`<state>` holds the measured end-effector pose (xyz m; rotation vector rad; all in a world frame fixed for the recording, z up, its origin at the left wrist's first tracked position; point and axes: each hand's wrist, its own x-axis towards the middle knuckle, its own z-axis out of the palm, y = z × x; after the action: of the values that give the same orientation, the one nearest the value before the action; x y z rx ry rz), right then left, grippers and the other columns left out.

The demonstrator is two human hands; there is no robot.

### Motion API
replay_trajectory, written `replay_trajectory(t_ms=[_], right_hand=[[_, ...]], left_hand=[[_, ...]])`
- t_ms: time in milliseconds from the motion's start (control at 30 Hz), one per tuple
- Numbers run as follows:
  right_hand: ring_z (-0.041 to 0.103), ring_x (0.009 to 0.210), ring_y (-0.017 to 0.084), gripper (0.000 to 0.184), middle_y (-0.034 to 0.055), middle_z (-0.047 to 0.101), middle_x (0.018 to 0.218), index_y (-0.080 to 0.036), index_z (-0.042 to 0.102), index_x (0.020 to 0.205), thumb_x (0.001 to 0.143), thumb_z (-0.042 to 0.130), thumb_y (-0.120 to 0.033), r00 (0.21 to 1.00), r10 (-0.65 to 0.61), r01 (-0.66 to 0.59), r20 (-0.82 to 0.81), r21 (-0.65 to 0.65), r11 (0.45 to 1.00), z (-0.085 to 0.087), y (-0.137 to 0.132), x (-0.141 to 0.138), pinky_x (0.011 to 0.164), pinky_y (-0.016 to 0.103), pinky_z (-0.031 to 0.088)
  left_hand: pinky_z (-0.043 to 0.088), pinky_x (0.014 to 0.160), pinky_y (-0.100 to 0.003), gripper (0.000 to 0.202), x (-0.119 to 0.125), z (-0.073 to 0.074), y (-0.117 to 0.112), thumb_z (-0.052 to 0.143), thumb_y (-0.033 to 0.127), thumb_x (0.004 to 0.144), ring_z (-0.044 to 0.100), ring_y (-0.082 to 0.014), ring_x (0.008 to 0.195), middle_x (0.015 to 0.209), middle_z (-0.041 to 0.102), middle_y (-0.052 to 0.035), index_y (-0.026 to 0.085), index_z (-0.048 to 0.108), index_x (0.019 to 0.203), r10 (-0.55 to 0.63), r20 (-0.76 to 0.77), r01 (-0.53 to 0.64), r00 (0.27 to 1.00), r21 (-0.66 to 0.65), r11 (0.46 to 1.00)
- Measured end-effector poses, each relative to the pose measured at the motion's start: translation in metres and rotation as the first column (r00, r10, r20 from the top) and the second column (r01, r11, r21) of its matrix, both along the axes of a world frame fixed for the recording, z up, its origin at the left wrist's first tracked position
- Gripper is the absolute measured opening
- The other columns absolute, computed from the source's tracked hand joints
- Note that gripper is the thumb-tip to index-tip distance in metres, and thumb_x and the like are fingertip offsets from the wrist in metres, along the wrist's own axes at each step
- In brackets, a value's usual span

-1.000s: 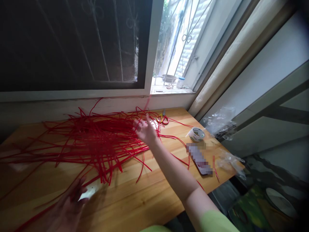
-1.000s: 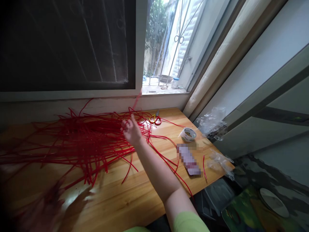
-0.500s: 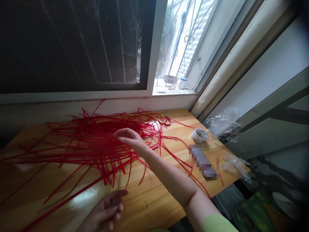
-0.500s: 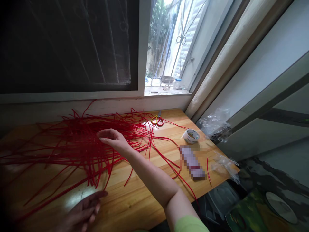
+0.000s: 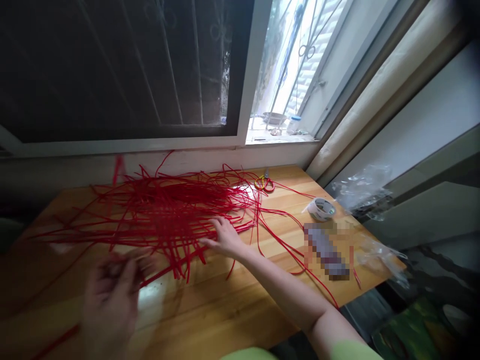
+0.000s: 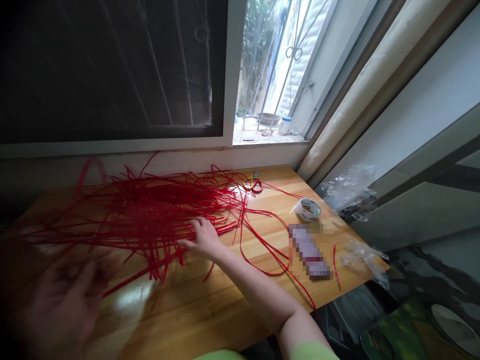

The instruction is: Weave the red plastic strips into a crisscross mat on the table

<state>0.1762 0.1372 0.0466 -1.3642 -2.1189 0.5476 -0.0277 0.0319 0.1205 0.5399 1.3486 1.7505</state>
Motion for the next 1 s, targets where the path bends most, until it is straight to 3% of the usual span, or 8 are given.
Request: replay_trajectory(t_ms=[100,233,400,667,767,867,933,1000], right_hand=[[0.047,0.098,0.023,0.035,0.0101,0.055,0.106,-0.02,0.056,0.106,0.077,0.058,-0.039,0.964,0.042,-0.036,0.261,-0.026,0.999,-0.016,-0.004,-0.007,0.083,0.035,0.039],[0.05,0.089,0.019,0.017,0.0071,0.06,0.09,-0.02,0.063,0.089,0.084,0.047,-0.024,0.943,0.012,-0.003,0.334,-0.028,1.0,-0.026,0.002,-0.009,0.079,0.03,0.039],[0.051,0.089,0.02,0.025,0.0064,0.061,0.091,-0.02,0.062,0.093,0.077,0.058,-0.039,0.956,0.061,-0.057,0.287,-0.025,0.998,-0.023,0.007,-0.003,0.079,0.03,0.039],[0.054,0.075,0.016,0.009,0.0043,0.062,0.079,-0.019,0.062,0.083,0.077,0.057,-0.024,0.981,0.109,-0.097,0.159,-0.084,0.992,-0.014,0.005,0.002,0.067,0.026,0.038],[0.052,0.065,0.013,0.014,0.001,0.059,0.072,-0.019,0.061,0.085,0.078,0.055,-0.03,0.993,0.003,-0.025,-0.122,-0.175,0.984,-0.003,0.012,0.004,0.06,0.024,0.038],[0.046,0.054,0.009,0.02,-0.003,0.055,0.063,-0.018,0.059,0.075,0.071,0.061,-0.037,0.781,-0.163,-0.087,-0.603,-0.364,0.927,0.019,0.022,0.007,0.052,0.021,0.035],[0.04,0.047,0.007,0.024,-0.0058,0.051,0.057,-0.018,0.057,0.072,0.067,0.064,-0.04,0.6,-0.243,-0.142,-0.763,-0.4,0.906,0.036,0.031,0.01,0.047,0.019,0.031],[0.037,0.045,0.005,0.025,-0.007,0.048,0.056,-0.018,0.056,0.072,0.066,0.065,-0.04,0.518,-0.253,-0.114,-0.817,-0.359,0.927,0.049,0.04,0.014,0.045,0.018,0.029]], left_hand=[[0.055,0.056,-0.027,0.048,0.024,0.001,-0.001,0.081,0.027,0.043,0.062,-0.0158,0.059,0.079,0.067,-0.0016,0.018,0.056,0.083,-0.194,0.083,0.203,0.977,-0.115,0.972],[0.052,0.055,-0.026,0.048,0.032,-0.006,-0.003,0.08,0.029,0.047,0.06,-0.0137,0.057,0.082,0.067,-0.0041,0.017,0.06,0.088,-0.277,0.15,0.302,0.949,-0.183,0.936],[0.044,0.053,-0.016,0.029,0.035,-0.019,-0.003,0.074,0.028,0.059,0.05,-0.0061,0.053,0.071,0.064,0.0,0.018,0.06,0.082,-0.297,0.156,0.308,0.942,-0.047,0.95],[0.033,0.041,-0.015,0.033,0.041,-0.033,0.001,0.067,0.037,0.066,0.043,-0.0046,0.044,0.068,0.065,-0.0025,0.014,0.062,0.09,-0.313,0.165,0.334,0.935,-0.125,0.934],[0.023,0.035,-0.015,0.032,0.042,-0.036,0.001,0.065,0.041,0.067,0.035,-0.002,0.035,0.061,0.064,-0.0012,0.013,0.063,0.083,-0.328,0.137,0.348,0.935,-0.168,0.922],[0.016,0.032,-0.015,0.033,0.043,-0.039,0.001,0.061,0.046,0.069,0.029,-0.0016,0.03,0.045,0.055,0.002,0.013,0.061,0.07,-0.353,0.088,0.364,0.931,-0.195,0.911],[0.016,0.032,-0.016,0.035,0.042,-0.044,0.004,0.061,0.048,0.069,0.029,-0.0028,0.03,0.039,0.049,0.0039,0.014,0.058,0.064,-0.341,0.062,0.346,0.938,-0.211,0.914],[0.019,0.033,-0.015,0.035,0.039,-0.051,0.008,0.062,0.048,0.068,0.032,-0.0038,0.032,0.036,0.045,0.0052,0.014,0.056,0.062,-0.292,0.029,0.291,0.956,-0.218,0.932]])
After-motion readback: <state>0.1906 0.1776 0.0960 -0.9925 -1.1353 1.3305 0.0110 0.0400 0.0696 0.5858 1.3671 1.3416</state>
